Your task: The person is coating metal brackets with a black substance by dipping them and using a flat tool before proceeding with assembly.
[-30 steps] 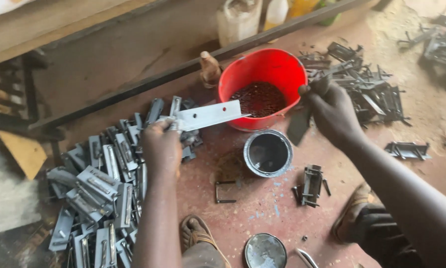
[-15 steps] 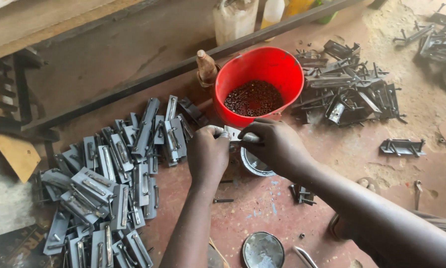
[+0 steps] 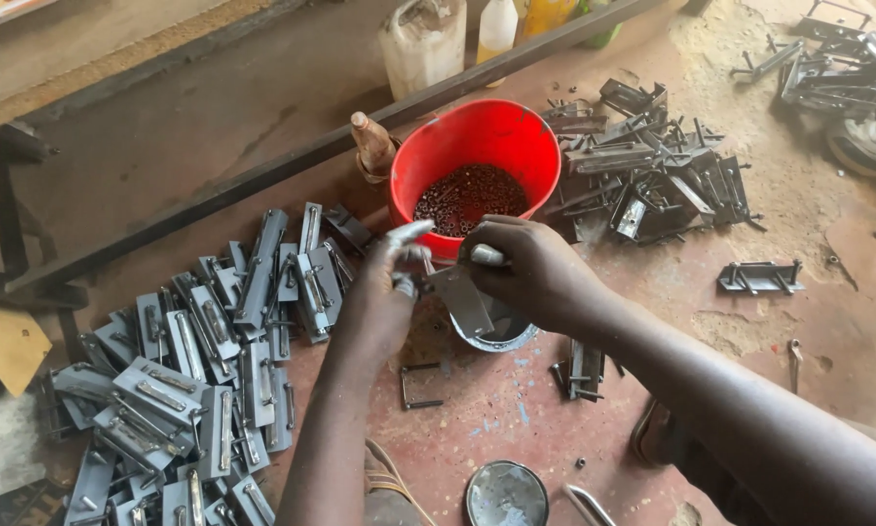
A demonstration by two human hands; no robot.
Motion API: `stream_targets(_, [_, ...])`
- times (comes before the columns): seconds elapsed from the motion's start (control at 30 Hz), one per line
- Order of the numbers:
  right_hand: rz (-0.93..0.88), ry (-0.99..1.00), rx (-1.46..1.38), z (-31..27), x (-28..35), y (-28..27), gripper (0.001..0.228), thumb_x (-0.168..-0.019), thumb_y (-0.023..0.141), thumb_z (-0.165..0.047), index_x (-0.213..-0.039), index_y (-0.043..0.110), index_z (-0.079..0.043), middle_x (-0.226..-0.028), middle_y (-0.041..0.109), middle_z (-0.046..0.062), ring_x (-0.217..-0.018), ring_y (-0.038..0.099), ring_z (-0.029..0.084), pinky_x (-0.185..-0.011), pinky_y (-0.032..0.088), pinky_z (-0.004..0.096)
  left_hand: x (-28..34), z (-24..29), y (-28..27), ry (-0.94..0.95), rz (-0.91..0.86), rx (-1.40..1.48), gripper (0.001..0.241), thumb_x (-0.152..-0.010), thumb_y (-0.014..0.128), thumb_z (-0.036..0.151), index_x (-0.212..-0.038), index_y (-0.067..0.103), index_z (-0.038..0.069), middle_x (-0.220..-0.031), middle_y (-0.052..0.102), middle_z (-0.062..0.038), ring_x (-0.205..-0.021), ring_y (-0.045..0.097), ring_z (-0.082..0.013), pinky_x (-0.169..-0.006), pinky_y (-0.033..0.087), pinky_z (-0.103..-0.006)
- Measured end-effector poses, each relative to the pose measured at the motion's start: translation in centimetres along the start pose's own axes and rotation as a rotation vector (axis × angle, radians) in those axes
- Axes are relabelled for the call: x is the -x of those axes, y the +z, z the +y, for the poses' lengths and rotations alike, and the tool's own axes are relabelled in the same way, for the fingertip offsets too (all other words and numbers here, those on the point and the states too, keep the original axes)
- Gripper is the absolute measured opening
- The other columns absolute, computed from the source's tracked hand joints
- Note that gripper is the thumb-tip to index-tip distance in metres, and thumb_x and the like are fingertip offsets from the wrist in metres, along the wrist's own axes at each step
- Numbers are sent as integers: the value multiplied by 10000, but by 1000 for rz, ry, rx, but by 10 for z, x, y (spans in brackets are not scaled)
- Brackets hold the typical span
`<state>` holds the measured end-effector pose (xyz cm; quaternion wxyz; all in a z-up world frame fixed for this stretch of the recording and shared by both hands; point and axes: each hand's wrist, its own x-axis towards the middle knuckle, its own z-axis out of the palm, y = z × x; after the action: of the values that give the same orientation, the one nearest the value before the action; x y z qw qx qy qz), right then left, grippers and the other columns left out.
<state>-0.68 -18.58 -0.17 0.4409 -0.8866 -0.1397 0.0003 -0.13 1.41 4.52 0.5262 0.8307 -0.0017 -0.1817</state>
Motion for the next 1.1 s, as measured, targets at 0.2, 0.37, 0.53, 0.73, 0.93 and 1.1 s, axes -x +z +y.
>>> stream_targets(0.2, [-58, 30, -113, -9, -1, -11, 112, -864, 693, -73, -975, 708, -68, -852, 671, 134, -821, 710, 364, -761, 553, 476, -13, -32, -8, 313, -54, -142, 266, -906, 680, 7, -1079, 785, 181, -1083, 716, -90, -1041, 675, -322, -972, 533, -461])
stream_targets(0.37, [-117, 214, -139, -17, -8, -26, 123, -920, 671, -77, -1006, 737, -19, -863, 704, 157, -830, 736, 344, -783, 581, 477, -17, -38, -6, 356, -107, -266, 176, -873, 714, 41, -916, 792, 194, -879, 733, -27, -913, 712, -259, -874, 562, -407])
stream_targets(0.53, [137, 514, -497, 27, -13, -41, 429, -1052, 544, -477, -1082, 671, -68, -957, 694, 107, -922, 685, 240, -886, 579, 484, -15, -44, -12, -11, 4, -245, 112, -937, 737, 147, -1007, 803, 204, -838, 773, -8, -735, 736, -130, -723, 589, -277])
stream_targets(0.73, [311, 708, -1137, 74, -20, -28, 450, -1007, 640, -452, -990, 617, -3, -788, 595, 132, -685, 725, 278, -621, 649, 386, -20, -35, -8, -22, 77, 71, 123, -919, 689, -17, -1002, 777, 5, -874, 788, -169, -776, 760, -185, -659, 630, -269])
stream_targets(0.93, [377, 708, -956, 39, -14, -17, 363, -961, 712, -325, -880, 723, 29, -643, 588, 108, -578, 708, 239, -549, 646, 380, -24, -35, 1, -14, 114, 196, 175, -898, 717, -32, -1058, 768, 19, -878, 781, -136, -764, 745, -157, -725, 633, -296])
stream_targets(1.1, [438, 645, -1007, 30, -23, -24, 359, -940, 728, -343, -873, 695, 8, -640, 621, 122, -575, 724, 263, -525, 643, 382, -27, -43, -2, -68, 96, -76, 155, -945, 716, 128, -1041, 796, 221, -805, 799, 13, -785, 773, -84, -810, 592, -276])
